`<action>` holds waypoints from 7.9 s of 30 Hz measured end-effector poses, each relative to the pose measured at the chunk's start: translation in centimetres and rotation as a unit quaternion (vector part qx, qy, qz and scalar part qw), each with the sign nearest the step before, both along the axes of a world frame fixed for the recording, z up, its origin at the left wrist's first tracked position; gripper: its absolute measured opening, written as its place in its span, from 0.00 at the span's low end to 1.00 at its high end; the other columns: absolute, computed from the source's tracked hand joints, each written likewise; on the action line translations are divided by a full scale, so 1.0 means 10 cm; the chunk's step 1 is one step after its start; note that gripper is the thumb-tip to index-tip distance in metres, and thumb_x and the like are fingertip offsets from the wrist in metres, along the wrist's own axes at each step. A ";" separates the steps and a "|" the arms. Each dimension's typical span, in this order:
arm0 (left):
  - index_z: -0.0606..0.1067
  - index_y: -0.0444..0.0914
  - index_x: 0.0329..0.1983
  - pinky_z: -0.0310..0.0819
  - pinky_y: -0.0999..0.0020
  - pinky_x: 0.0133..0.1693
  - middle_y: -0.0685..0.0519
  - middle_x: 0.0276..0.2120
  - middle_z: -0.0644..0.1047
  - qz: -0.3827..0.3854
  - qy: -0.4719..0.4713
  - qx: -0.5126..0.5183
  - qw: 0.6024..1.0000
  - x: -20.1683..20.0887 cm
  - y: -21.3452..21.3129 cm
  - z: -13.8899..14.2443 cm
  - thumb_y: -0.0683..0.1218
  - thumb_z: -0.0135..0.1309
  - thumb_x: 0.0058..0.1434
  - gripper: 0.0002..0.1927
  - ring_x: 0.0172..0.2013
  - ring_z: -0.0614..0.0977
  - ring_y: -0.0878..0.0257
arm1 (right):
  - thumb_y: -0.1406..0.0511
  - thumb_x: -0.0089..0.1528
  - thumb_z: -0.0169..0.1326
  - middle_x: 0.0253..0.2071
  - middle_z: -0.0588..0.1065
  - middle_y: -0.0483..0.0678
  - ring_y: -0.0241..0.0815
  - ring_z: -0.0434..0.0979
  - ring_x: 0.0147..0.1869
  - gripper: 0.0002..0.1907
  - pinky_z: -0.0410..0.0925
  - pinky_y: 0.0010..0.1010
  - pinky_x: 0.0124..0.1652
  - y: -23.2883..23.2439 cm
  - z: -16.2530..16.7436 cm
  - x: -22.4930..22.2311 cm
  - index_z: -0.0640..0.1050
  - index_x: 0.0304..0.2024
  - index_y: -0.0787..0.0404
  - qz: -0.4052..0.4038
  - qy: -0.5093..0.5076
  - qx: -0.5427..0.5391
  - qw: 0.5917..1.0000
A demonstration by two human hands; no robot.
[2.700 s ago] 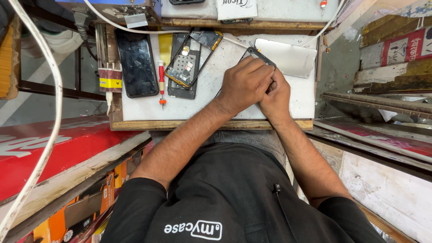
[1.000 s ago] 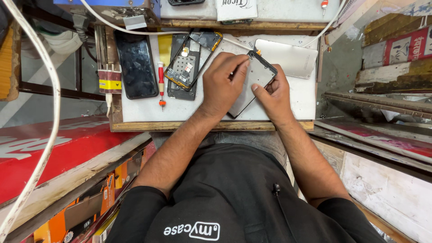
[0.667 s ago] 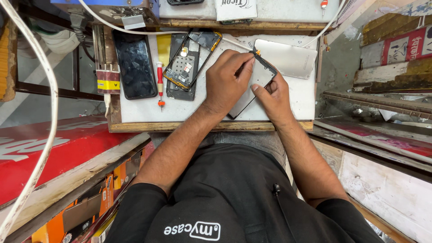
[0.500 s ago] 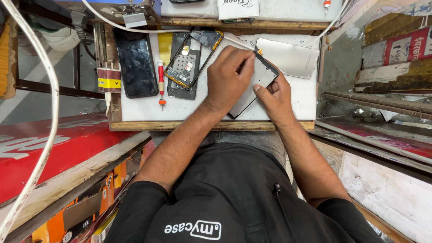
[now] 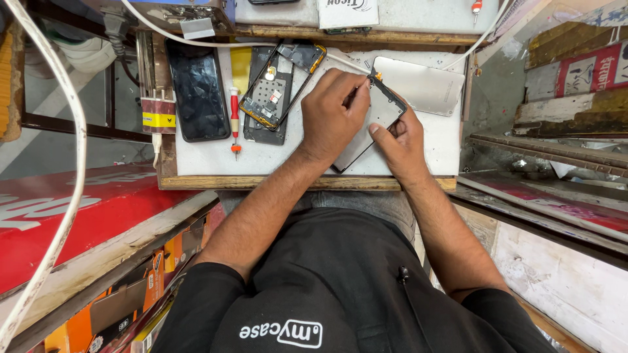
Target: The person disassembles a smartphone, removes the screen and internal components, cleans the frame with a cloth, and reassembles the device by reconnecting cables and placing the screen back. The person also handles a second phone and its parts on the workbench.
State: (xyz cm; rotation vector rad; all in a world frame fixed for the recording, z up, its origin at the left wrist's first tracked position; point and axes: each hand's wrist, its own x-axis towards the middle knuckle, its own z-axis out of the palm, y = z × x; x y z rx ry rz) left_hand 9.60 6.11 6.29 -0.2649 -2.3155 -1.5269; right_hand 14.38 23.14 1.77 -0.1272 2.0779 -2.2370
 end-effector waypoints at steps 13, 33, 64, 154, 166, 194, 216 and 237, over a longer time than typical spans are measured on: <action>0.78 0.38 0.40 0.80 0.65 0.35 0.53 0.35 0.78 -0.004 0.064 -0.015 0.998 0.09 0.02 0.00 0.39 0.59 0.64 0.03 0.33 0.84 0.59 | 0.72 0.67 0.54 0.62 0.72 0.51 0.38 0.73 0.65 0.29 0.68 0.30 0.64 -0.01 -0.05 0.04 0.65 0.70 0.69 -0.005 0.003 -0.011 1.000; 0.78 0.38 0.41 0.79 0.67 0.33 0.54 0.35 0.78 -0.003 0.067 -0.031 0.997 0.07 0.06 -0.07 0.40 0.59 0.65 0.03 0.32 0.84 0.61 | 0.73 0.66 0.54 0.61 0.73 0.50 0.37 0.73 0.64 0.29 0.69 0.30 0.64 0.01 -0.07 0.03 0.65 0.70 0.69 -0.009 -0.002 -0.011 1.000; 0.79 0.38 0.42 0.81 0.67 0.37 0.54 0.35 0.80 -0.023 0.072 -0.051 0.996 0.15 0.04 -0.01 0.43 0.61 0.64 0.05 0.36 0.84 0.61 | 0.73 0.67 0.52 0.59 0.73 0.51 0.37 0.74 0.63 0.26 0.70 0.28 0.62 -0.02 -0.14 0.02 0.66 0.68 0.69 -0.012 0.007 0.005 1.000; 0.78 0.37 0.41 0.80 0.60 0.34 0.50 0.36 0.78 -0.027 -0.045 -0.201 0.978 0.06 -0.07 -0.51 0.42 0.58 0.65 0.04 0.33 0.84 0.53 | 0.71 0.69 0.44 0.64 0.70 0.56 0.46 0.74 0.65 0.24 0.73 0.43 0.61 -0.07 0.19 0.63 0.58 0.68 0.66 -0.073 -0.300 -0.215 0.926; 0.78 0.37 0.39 0.80 0.60 0.35 0.50 0.36 0.78 -0.042 -0.032 -0.189 0.980 0.12 -0.11 -0.58 0.40 0.57 0.62 0.04 0.34 0.83 0.52 | 0.70 0.70 0.45 0.64 0.70 0.55 0.45 0.74 0.64 0.24 0.73 0.43 0.60 -0.10 0.12 0.72 0.59 0.68 0.65 -0.077 -0.295 -0.220 0.927; 0.75 0.38 0.33 0.79 0.56 0.33 0.49 0.32 0.76 -0.078 -0.014 -0.180 0.980 0.54 0.13 -0.41 0.40 0.55 0.60 0.01 0.32 0.82 0.50 | 0.71 0.70 0.45 0.62 0.70 0.55 0.44 0.75 0.62 0.24 0.74 0.39 0.60 -0.14 0.30 0.86 0.60 0.67 0.67 -0.067 -0.281 -0.228 0.930; 0.75 0.37 0.31 0.78 0.54 0.31 0.47 0.33 0.77 -0.059 -0.069 -0.199 0.976 0.49 0.22 -0.49 0.40 0.53 0.61 0.03 0.31 0.82 0.47 | 0.71 0.72 0.45 0.59 0.71 0.54 0.42 0.75 0.58 0.22 0.73 0.35 0.54 0.00 0.01 0.92 0.61 0.68 0.67 -0.067 -0.276 -0.220 0.933; 0.77 0.36 0.31 0.79 0.54 0.31 0.45 0.32 0.78 -0.027 -0.071 -0.206 0.976 0.27 0.08 -0.43 0.39 0.53 0.61 0.04 0.30 0.82 0.46 | 0.70 0.69 0.45 0.61 0.72 0.53 0.41 0.76 0.61 0.22 0.75 0.38 0.57 0.02 0.15 0.96 0.61 0.65 0.67 -0.064 -0.279 -0.208 0.935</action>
